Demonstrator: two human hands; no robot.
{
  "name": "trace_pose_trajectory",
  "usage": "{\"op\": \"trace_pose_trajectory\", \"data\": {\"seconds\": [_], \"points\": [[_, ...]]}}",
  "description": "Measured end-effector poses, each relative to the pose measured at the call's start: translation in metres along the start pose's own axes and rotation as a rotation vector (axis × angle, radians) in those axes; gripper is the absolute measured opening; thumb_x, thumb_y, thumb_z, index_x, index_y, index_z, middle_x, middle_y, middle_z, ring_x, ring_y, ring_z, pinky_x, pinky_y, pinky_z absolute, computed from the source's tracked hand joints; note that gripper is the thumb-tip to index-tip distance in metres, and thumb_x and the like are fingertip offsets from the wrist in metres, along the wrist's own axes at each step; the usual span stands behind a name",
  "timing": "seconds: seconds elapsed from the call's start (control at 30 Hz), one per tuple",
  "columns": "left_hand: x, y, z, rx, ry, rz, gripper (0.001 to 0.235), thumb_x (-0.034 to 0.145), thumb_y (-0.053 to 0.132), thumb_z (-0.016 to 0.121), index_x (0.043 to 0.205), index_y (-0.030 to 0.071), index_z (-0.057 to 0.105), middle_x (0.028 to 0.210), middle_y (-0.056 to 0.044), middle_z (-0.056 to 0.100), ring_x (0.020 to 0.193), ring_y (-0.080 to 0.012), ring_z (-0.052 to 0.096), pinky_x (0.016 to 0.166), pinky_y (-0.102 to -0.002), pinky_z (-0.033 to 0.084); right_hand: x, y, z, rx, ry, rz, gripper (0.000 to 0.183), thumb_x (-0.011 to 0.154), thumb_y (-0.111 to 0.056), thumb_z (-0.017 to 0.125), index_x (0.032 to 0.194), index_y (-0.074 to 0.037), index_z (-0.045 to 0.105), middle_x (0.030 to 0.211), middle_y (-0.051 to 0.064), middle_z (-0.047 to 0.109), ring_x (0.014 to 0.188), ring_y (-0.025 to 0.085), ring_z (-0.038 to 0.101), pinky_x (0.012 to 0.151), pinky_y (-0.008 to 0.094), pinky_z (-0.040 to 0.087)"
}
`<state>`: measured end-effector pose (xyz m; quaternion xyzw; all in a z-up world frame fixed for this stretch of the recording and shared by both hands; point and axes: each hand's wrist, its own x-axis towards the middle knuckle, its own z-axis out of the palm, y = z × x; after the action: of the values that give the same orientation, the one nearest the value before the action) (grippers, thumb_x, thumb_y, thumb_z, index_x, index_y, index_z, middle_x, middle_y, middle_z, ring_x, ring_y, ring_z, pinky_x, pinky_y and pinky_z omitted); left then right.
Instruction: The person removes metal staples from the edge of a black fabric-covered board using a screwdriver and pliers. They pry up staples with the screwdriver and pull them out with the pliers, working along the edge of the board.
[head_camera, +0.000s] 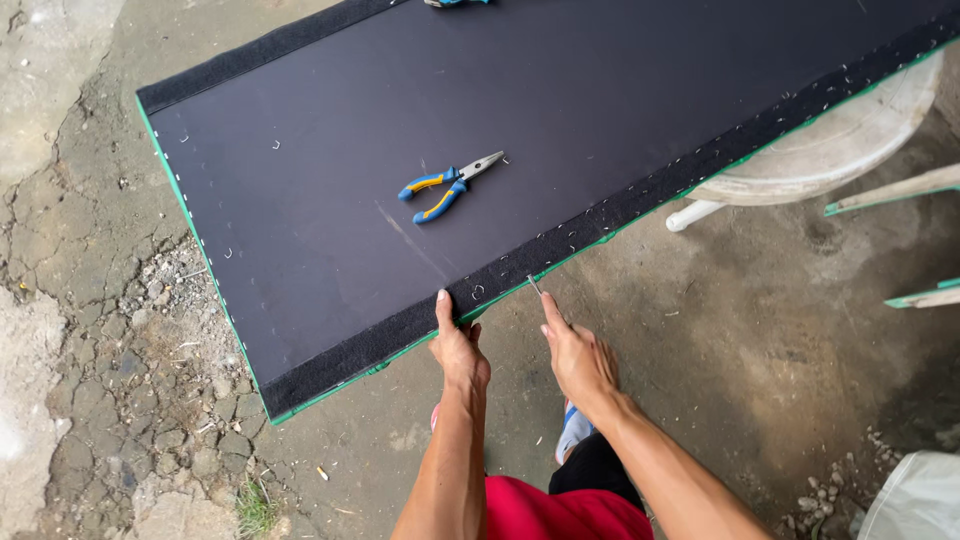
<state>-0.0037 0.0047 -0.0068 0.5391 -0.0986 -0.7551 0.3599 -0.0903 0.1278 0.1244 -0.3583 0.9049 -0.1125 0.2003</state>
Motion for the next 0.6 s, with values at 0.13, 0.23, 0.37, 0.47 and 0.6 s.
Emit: {"op": "trace_pose_trajectory", "data": {"seconds": [0.13, 0.23, 0.37, 0.47, 0.6], "points": [[-0.005, 0.008, 0.0, 0.015, 0.003, -0.05, 0.057, 0.078, 0.053, 0.078, 0.116, 0.011, 0.067, 0.111, -0.001, 0.067, 0.1, -0.0154, 0.06, 0.091, -0.038, 0.046, 0.013, 0.007, 0.043, 0.994, -0.113, 0.251, 0.057, 0.107, -0.027, 0.051, 0.162, -0.021, 0.044, 0.064, 0.011, 0.051, 0.053, 0.023, 0.043, 0.05, 0.043, 0.038], [-0.01, 0.013, 0.002, 0.034, -0.001, -0.038, 0.062, 0.077, 0.053, 0.076, 0.124, 0.014, 0.063, 0.119, 0.0, 0.066, 0.107, -0.0165, 0.061, 0.094, -0.04, 0.045, 0.029, 0.026, 0.047, 0.631, 0.067, -0.008, 0.049, 0.104, -0.026, 0.055, 0.151, -0.011, 0.052, 0.073, 0.008, 0.062, 0.061, 0.018, 0.059, 0.058, 0.037, 0.052], [-0.014, 0.017, 0.005, 0.023, -0.041, -0.029, 0.066, 0.079, 0.054, 0.076, 0.128, 0.01, 0.062, 0.124, -0.004, 0.066, 0.112, -0.0195, 0.062, 0.101, -0.042, 0.046, 0.035, 0.023, 0.022, 0.594, 0.096, 0.034, 0.04, 0.105, -0.029, 0.063, 0.133, 0.0, 0.057, 0.087, 0.005, 0.06, 0.072, 0.016, 0.054, 0.064, 0.037, 0.044], [-0.012, 0.015, 0.002, 0.012, -0.033, -0.046, 0.067, 0.079, 0.053, 0.076, 0.128, 0.009, 0.062, 0.124, -0.004, 0.066, 0.113, -0.0204, 0.062, 0.103, -0.043, 0.047, 0.026, 0.003, -0.013, 0.645, -0.146, 0.162, 0.04, 0.107, -0.027, 0.057, 0.137, 0.0, 0.059, 0.085, 0.013, 0.062, 0.07, 0.029, 0.051, 0.062, 0.047, 0.04], [-0.01, 0.011, 0.0, 0.007, -0.004, -0.035, 0.066, 0.078, 0.052, 0.077, 0.127, 0.01, 0.061, 0.122, -0.004, 0.066, 0.113, -0.0201, 0.062, 0.103, -0.043, 0.048, -0.003, -0.024, -0.05, -0.032, -0.228, 0.038, 0.05, 0.107, -0.028, 0.047, 0.156, -0.018, 0.039, 0.095, 0.019, 0.076, 0.083, 0.038, 0.073, 0.073, 0.051, 0.058]]}}
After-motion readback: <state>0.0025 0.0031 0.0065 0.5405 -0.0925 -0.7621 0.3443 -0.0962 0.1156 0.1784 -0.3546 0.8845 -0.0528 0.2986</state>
